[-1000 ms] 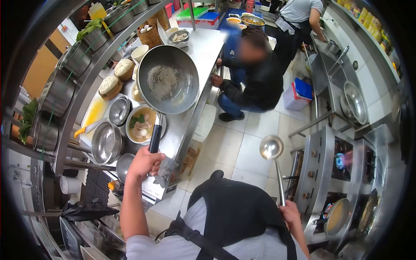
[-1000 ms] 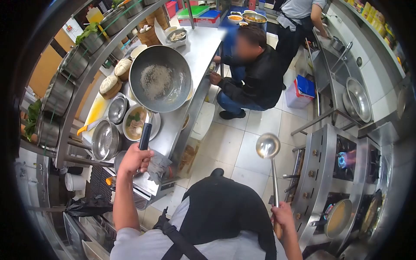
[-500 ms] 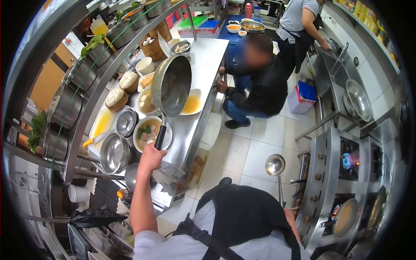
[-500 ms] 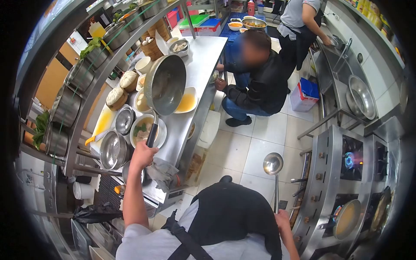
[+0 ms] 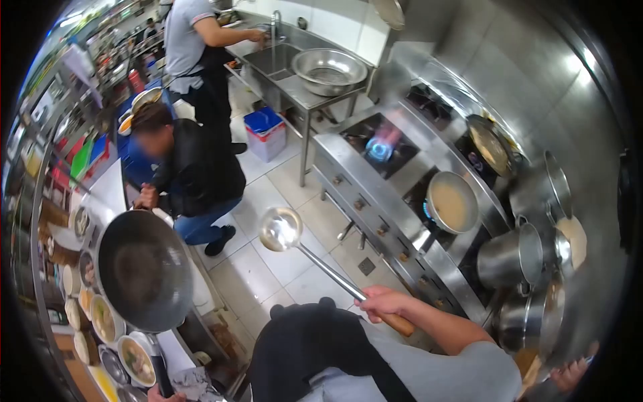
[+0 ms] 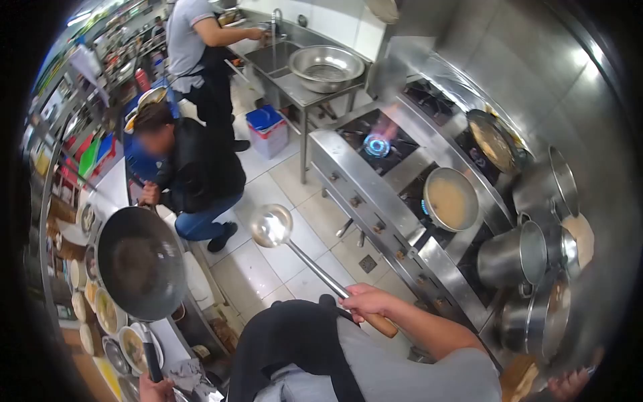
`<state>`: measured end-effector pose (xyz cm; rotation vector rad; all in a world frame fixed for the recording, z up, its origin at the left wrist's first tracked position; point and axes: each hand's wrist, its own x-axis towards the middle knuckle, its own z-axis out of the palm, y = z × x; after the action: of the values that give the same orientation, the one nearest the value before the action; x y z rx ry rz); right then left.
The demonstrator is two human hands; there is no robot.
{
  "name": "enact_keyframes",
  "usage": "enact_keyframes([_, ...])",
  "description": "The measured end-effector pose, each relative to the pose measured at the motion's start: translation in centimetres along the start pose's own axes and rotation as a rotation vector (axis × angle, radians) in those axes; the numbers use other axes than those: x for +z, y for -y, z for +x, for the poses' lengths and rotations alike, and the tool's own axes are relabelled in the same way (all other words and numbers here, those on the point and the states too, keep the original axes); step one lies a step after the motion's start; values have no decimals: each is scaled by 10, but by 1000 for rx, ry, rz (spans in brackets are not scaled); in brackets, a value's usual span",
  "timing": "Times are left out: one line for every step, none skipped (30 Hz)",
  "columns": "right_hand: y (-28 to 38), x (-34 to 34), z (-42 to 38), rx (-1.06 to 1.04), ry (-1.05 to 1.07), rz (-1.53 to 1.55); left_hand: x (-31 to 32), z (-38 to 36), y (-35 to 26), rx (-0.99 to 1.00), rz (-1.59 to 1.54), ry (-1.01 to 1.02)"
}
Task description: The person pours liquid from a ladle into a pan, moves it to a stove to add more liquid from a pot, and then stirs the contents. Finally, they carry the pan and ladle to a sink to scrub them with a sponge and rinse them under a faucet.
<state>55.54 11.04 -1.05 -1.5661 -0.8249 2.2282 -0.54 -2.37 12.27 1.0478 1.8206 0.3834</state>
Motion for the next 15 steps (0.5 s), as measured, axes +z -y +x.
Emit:
enact_keyframes([4, -1, -11, -28, 41, 37, 9, 11, -8, 235, 161, 87])
enact_keyframes([5, -6, -21, -71, 37, 1, 29, 27, -15, 294, 164, 63])
enact_keyframes([9, -8, -33, -81, 29, 18, 55, 37, -77, -251, -193, 42])
enact_keyframes([14, -10, -47, -94, -30, -43, 75, 52, -102, -262, -266, 171])
enact_keyframes([18, -13, -60, -109, -93, -102, 91, 78, -101, -322, -357, 332])
enact_keyframes([19, -18, -71, -120, -125, -111, 116, 93, -119, -310, -364, 376])
enact_keyframes([12, -27, -76, -132, -140, -90, 138, 116, -118, -313, -418, 460])
enact_keyframes([1, -36, -80, -168, -145, -46, 160, 137, -124, -253, -405, 534])
enact_keyframes([-6, -43, -81, -207, -154, -5, 181, 166, -123, -247, -408, 597])
enact_keyframes([-11, -49, -80, -220, -174, 21, 204, 189, -133, -193, -357, 672])
enact_keyframes([-15, -55, -79, -247, -220, 34, 226, 209, -150, -162, -373, 720])
enact_keyframes([-17, -59, -81, -270, -265, 42, 249, 228, -167, -133, -395, 768])
enact_keyframes([-15, -60, -82, -278, -285, 67, 270, 252, -181, -122, -414, 844])
enact_keyframes([-9, -63, -84, -299, -317, 98, 291, 274, -199, -109, -436, 921])
enact_keyframes([-2, -67, -87, -320, -348, 127, 309, 288, -225, -69, -450, 988])
